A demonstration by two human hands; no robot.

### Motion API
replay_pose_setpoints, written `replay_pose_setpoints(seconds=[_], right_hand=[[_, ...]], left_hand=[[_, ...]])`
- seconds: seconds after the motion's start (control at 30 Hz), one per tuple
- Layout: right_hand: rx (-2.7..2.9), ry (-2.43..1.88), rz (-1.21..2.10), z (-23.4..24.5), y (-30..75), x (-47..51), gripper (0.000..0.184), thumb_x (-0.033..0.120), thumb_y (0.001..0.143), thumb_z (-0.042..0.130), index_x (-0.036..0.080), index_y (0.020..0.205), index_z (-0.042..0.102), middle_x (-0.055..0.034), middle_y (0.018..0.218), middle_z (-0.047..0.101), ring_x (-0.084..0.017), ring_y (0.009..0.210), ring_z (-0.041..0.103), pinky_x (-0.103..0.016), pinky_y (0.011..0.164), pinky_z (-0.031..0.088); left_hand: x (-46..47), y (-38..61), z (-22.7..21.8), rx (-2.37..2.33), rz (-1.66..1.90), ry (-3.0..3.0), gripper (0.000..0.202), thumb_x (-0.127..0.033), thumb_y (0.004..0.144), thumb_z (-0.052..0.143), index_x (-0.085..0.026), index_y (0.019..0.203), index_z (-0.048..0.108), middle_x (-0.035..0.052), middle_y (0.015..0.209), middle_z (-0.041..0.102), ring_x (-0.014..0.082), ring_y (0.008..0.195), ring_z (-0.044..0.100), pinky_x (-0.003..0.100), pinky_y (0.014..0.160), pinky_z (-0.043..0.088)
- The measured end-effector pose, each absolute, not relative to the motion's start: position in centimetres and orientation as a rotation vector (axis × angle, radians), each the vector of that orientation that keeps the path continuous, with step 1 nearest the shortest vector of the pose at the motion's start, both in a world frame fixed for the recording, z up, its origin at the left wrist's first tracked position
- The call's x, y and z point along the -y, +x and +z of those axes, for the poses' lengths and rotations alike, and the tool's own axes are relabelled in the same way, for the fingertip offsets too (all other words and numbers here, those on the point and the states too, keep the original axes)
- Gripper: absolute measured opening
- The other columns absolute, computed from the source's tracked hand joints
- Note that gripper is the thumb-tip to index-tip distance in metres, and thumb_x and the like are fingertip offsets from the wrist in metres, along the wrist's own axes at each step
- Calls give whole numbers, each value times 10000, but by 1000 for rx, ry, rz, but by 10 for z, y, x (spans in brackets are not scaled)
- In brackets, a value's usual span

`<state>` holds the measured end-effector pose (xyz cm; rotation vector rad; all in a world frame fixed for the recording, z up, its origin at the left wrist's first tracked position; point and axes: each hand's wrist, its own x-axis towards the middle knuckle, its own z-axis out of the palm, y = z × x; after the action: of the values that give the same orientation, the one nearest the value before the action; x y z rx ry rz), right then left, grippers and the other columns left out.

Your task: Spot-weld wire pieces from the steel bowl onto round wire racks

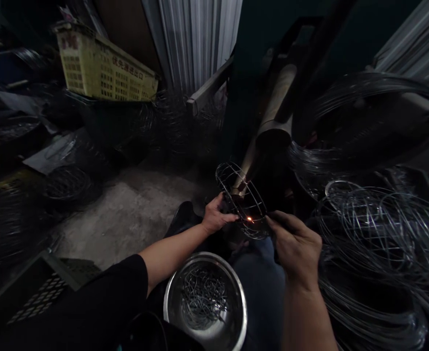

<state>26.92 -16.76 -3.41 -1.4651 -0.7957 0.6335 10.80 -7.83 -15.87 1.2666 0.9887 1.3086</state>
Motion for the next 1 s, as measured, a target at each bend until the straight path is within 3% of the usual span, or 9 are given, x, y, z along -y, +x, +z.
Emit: replay_pose_setpoints(seconds=[0.23,0.37,0.5,0.7,1.0], right_hand=[[937,-1545,550,-34,273,146,300,358,624,878,216,874,793,-30,859,780,-233,828,745,-374,809,611],[884,-1549,548,-29,268,142,298,366,596,884,214,836,795,-33,833,779,-241,814,747,-383,808,617],[793,-1537,608,-20,265,151,358,391,547,915,220,840,800,-23,818,777,-219,770,735,-355,762,620],[749,-1567,869,-14,275,173,496,478,430,964,217,818,800,-34,771,769,-199,653,711,-287,561,591],[870,-1559,758,5,258,131,412,426,468,931,199,782,791,-47,769,759,-226,713,712,-319,608,581]], left_hand=[[71,110,-160,-1029,1330,1142,907,-170,404,969,-139,1264,685,63,1109,713,260,1097,656,428,1102,466],[75,110,-151,-1053,1293,1127,844,-134,407,963,-150,1212,710,63,1108,723,274,1116,652,423,1088,483],[86,113,-150,-934,1224,1080,827,-184,445,962,-146,1228,697,60,1099,724,247,1059,669,394,1040,516],[95,112,-146,-828,1127,980,818,-217,429,967,-144,1195,689,35,1020,729,197,943,680,362,968,543],[94,114,-116,-835,1187,729,641,-101,419,918,-140,1026,716,36,955,746,166,854,682,329,895,550]])
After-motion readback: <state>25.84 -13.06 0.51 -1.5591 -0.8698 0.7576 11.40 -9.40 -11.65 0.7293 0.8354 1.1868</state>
